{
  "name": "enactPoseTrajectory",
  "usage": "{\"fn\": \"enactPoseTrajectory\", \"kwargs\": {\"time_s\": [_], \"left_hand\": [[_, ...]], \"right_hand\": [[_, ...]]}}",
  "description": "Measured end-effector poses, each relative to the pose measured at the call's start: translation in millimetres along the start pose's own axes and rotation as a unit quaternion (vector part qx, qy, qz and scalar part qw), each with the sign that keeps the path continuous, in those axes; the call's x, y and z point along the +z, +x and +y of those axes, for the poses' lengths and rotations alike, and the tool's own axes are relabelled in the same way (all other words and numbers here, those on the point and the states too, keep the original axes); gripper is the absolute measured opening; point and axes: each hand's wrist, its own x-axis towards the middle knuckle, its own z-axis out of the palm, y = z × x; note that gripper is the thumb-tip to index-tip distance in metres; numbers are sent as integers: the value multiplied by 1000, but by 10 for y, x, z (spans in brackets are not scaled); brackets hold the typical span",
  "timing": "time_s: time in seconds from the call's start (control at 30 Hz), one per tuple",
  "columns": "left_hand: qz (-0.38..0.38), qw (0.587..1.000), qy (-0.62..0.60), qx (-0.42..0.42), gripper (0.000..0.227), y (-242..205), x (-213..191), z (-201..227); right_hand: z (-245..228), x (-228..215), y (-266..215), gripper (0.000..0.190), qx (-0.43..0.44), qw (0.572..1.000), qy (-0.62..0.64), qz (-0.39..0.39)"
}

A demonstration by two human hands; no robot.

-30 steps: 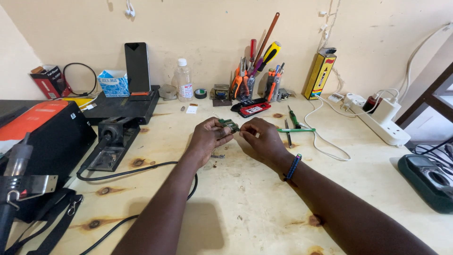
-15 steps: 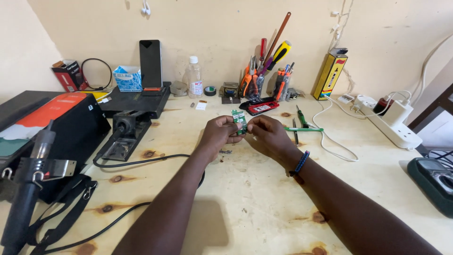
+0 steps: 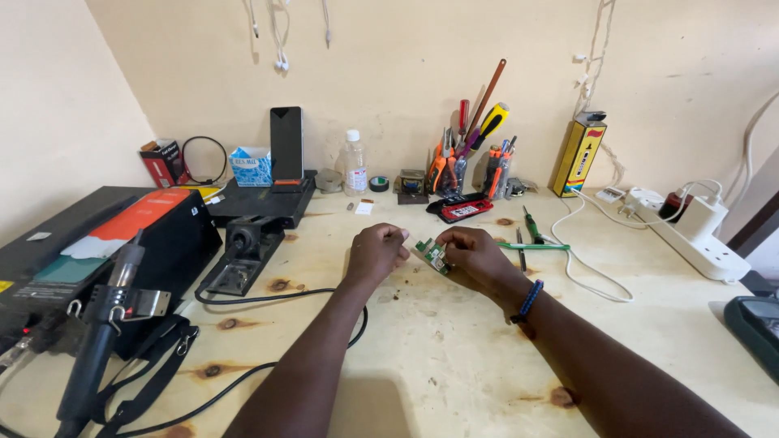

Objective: Soldering and desoldering components on a small electronic circuit board using a soldering iron and heat gun.

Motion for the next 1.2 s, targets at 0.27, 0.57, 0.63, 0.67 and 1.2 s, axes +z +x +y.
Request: {"fn": "enactPoseTrajectory", "kwargs": {"time_s": [0.27, 0.57, 0.63, 0.67, 1.2], "left_hand": [[29, 979, 199, -4, 40, -134, -234, 120], [116, 964, 238, 22, 36, 678, -228, 130], [116, 965, 230, 44, 33, 1055, -155, 156], [104, 964, 238, 56, 35, 1291, -101, 137], [104, 910, 351, 196, 74, 2528, 634, -493]], "right_hand": [[0, -136, -37, 27, -48, 974, -221, 11], [343, -255, 224, 45, -92, 895, -435, 26], [317, -250, 240, 47, -95, 886, -454, 25], [307, -244, 239, 41, -103, 885, -453, 25], [217, -163, 204, 27, -128, 887, -443, -13]]}}
